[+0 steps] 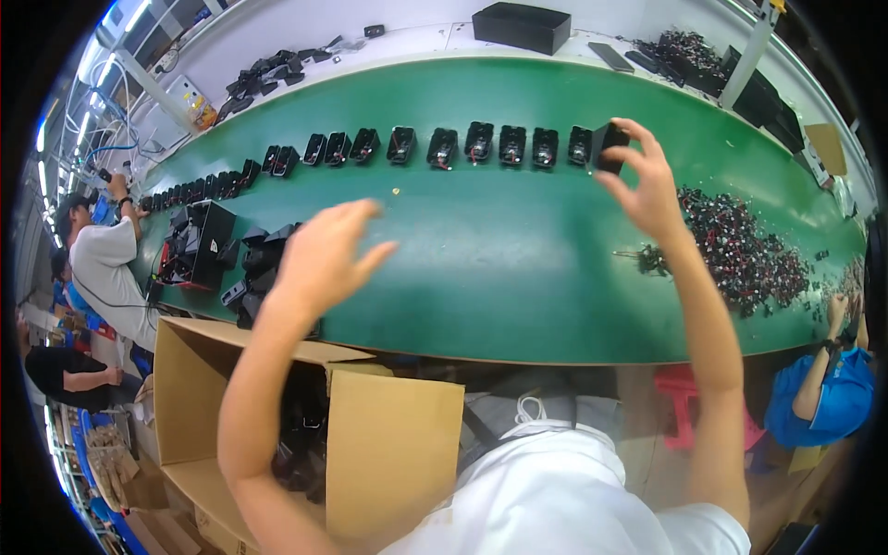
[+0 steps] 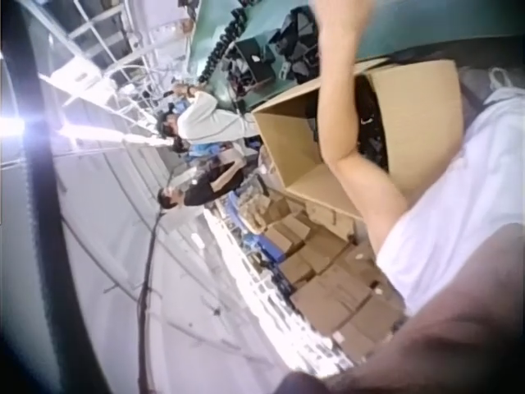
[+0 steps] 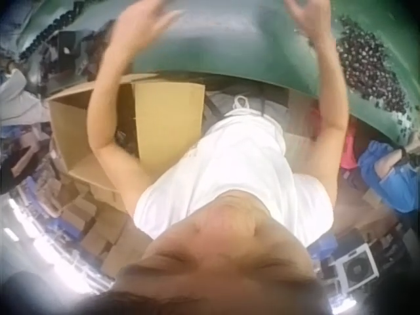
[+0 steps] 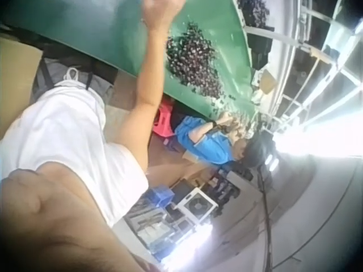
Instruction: The person assembles small electronic components into plastic housings by hand, connecting wires and placing the components into the housings.
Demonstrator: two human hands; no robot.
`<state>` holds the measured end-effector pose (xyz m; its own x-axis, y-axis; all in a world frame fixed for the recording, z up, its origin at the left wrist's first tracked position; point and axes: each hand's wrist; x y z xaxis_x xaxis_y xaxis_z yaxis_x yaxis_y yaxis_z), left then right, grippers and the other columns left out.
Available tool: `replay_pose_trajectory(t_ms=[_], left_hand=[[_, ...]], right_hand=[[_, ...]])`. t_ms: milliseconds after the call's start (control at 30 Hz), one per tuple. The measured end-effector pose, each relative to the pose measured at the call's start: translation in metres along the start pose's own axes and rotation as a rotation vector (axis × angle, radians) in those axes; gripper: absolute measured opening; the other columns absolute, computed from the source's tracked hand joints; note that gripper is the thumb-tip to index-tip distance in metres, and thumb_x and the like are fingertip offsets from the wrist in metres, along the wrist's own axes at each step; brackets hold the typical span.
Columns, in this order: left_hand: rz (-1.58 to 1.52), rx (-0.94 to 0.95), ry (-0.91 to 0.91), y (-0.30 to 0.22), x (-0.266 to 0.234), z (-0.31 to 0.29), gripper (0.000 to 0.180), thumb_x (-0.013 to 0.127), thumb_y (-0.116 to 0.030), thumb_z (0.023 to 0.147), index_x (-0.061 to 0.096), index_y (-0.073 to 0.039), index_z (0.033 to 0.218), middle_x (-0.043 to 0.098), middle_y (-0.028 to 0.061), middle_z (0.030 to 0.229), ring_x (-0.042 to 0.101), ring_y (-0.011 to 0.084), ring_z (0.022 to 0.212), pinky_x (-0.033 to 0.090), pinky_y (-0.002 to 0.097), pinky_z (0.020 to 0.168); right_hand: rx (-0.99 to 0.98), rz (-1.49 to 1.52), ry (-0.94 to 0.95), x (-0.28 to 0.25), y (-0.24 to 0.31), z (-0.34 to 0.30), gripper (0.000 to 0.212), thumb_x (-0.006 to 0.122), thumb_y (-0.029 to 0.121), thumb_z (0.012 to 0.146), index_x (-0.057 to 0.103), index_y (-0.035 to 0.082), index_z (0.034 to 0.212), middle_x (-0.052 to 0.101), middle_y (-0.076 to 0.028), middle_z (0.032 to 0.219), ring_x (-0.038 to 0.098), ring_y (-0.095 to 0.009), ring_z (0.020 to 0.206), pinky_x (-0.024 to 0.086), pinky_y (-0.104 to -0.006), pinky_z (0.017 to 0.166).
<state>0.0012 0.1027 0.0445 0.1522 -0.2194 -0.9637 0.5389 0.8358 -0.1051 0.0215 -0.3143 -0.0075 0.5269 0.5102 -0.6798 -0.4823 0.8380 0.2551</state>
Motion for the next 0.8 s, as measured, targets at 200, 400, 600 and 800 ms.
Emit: replay_pose_trajectory(t_ms=[200,400,600,800], left_hand=[[0.230,-0.463,0.498,0.062,-0.005,-0.054,0.085,0.086,-0.045,0.066,0.052,-0.005,0.133,0.055,0.0213,0.128,0.058,0.0386,0.115,0.049,0.0447,0.097],[0.011,-0.353,0.476,0.074,0.025,-0.057,0.060,0.082,-0.011,0.071,0.056,-0.009,0.125,0.056,0.0181,0.120,0.057,0.0395,0.114,0.049,0.0426,0.097],[0.006,-0.324,0.367,0.073,0.022,-0.063,0.031,0.078,-0.007,0.072,0.063,-0.003,0.100,0.062,0.0155,0.101,0.062,0.0373,0.098,0.050,0.0421,0.086],[-0.068,-0.015,0.195,-0.003,0.016,0.011,0.030,0.081,-0.014,0.074,0.059,-0.004,0.093,0.061,0.0113,0.089,0.064,0.0317,0.083,0.051,0.0381,0.073]], right_hand=[[0.163,-0.224,0.393,0.028,-0.120,0.009,0.026,0.080,0.019,0.076,0.069,0.004,0.094,0.049,-0.014,0.142,0.049,-0.037,0.126,0.041,-0.0439,0.106],[0.091,-0.343,0.350,0.011,-0.128,-0.003,0.030,0.080,0.027,0.078,0.072,0.004,0.096,0.053,-0.013,0.140,0.051,-0.033,0.125,0.042,-0.0432,0.105],[0.245,0.090,0.698,-0.059,-0.052,-0.012,0.029,0.076,0.022,0.080,0.070,0.005,0.103,0.070,-0.013,0.103,0.067,-0.028,0.093,0.053,-0.0394,0.086],[0.257,-0.228,0.681,-0.064,-0.045,-0.077,0.019,0.071,0.023,0.081,0.072,0.008,0.092,0.069,-0.012,0.092,0.066,-0.033,0.092,0.054,-0.0452,0.080]])
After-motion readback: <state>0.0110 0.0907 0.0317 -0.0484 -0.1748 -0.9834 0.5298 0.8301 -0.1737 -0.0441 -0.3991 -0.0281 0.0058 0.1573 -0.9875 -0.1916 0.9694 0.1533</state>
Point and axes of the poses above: each hand's wrist, its own z-axis towards the middle knuckle, its own x-axis out of the palm, y = z × x
